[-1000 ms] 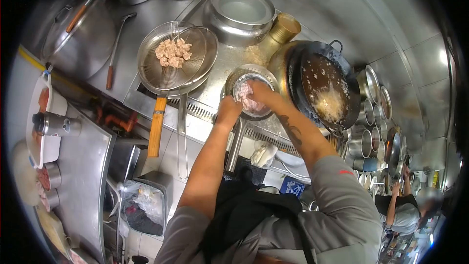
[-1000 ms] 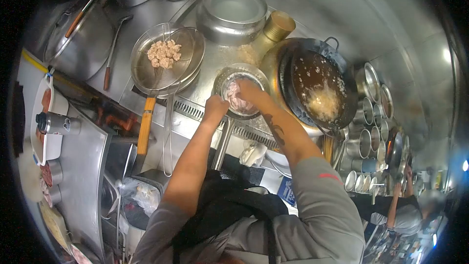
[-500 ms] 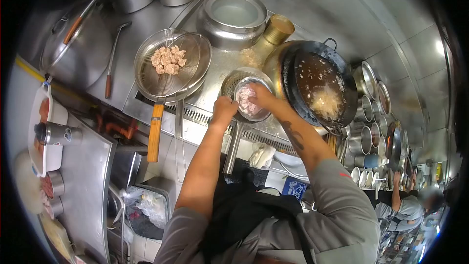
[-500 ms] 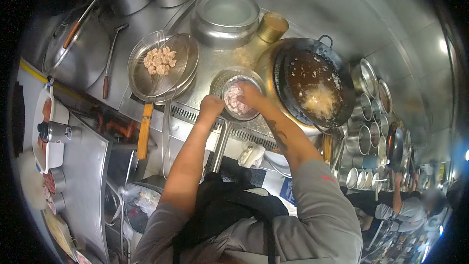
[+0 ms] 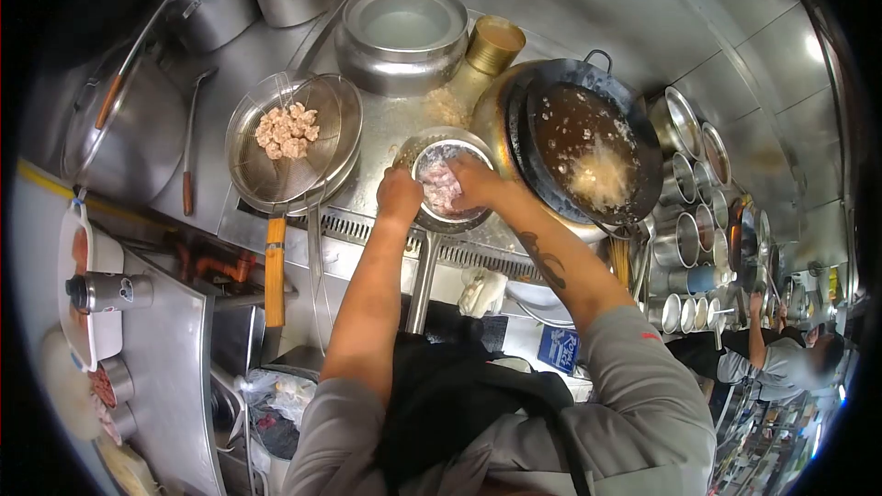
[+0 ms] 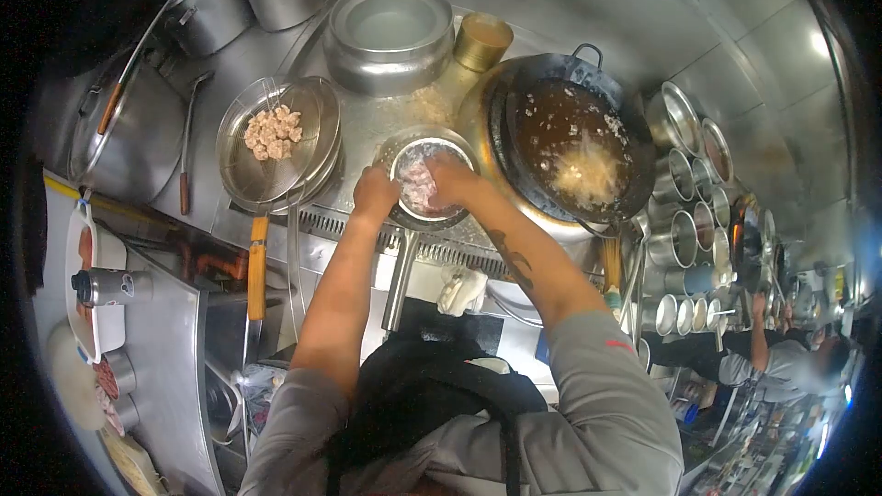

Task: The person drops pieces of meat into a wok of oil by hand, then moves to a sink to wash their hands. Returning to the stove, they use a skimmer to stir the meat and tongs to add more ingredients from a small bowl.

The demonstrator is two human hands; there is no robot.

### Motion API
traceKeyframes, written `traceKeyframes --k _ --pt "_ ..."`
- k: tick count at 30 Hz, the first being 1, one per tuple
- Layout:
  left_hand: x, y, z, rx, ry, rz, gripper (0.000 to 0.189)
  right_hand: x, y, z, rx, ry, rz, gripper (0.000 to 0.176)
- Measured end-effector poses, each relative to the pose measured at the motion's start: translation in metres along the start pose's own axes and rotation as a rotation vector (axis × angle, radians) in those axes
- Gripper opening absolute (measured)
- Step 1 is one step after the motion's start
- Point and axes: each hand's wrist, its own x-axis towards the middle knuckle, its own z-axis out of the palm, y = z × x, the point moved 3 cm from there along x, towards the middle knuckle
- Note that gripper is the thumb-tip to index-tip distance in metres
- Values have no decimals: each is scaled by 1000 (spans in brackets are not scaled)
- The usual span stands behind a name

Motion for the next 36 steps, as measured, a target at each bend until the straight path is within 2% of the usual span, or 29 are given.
traceKeyframes --k 3,6,10,11,14,15,18,19,21,22,23,24,25,28,31,34,36 --pt "4 1 5 -18 -155 15 20 8 -25 -2 -208 -204 30 83" --pt "2 3 5 -35 -149 19 18 15 -28 15 -250 -208 14 80" --pt "2 2 2 -125 -145 -19 18 19 -21 23 -125 -62 -29 70" --pt "2 1 3 -127 -137 -9 19 22 -18 27 -66 -18 34 66" --pt "4 -4 7 -104 -105 3 19 27 5 28 189 157 0 67" --pt "5 1 1 -60 -174 -36 17 27 5 24 208 272 -60 61" --pt "7 8 -12 -60 -244 -93 24 19 22 18 711 206 148 55" --pt "8 14 -19 -128 -111 -39 28 20 27 18 757 224 188 49" --pt "2 27 -29 -263 150 70 37 12 23 7 1048 343 102 51" --pt "4 27 -18 -504 115 -9 40 6 13 -5 1191 403 54 51" --pt "5 26 1 -744 75 -93 44 -3 -3 -19 1326 406 112 53" --pt "3 35 6 -982 33 -180 48 -5 -4 -17 1332 446 106 53" --pt "-4 44 15 -1308 -106 -422 50 -7 -5 -15 1337 484 99 54" --pt "-9 52 35 -1994 -358 -654 49 -10 -16 -3 1262 547 59 52" --pt "-10 47 59 -1927 -344 -611 49 -18 -21 7 1102 604 49 47" --pt "-27 65 53 -1941 -355 -677 40 -23 -13 16 1019 703 296 51" --pt "-33 77 53 -1946 -370 -719 32 -28 -14 18 635 772 209 52"
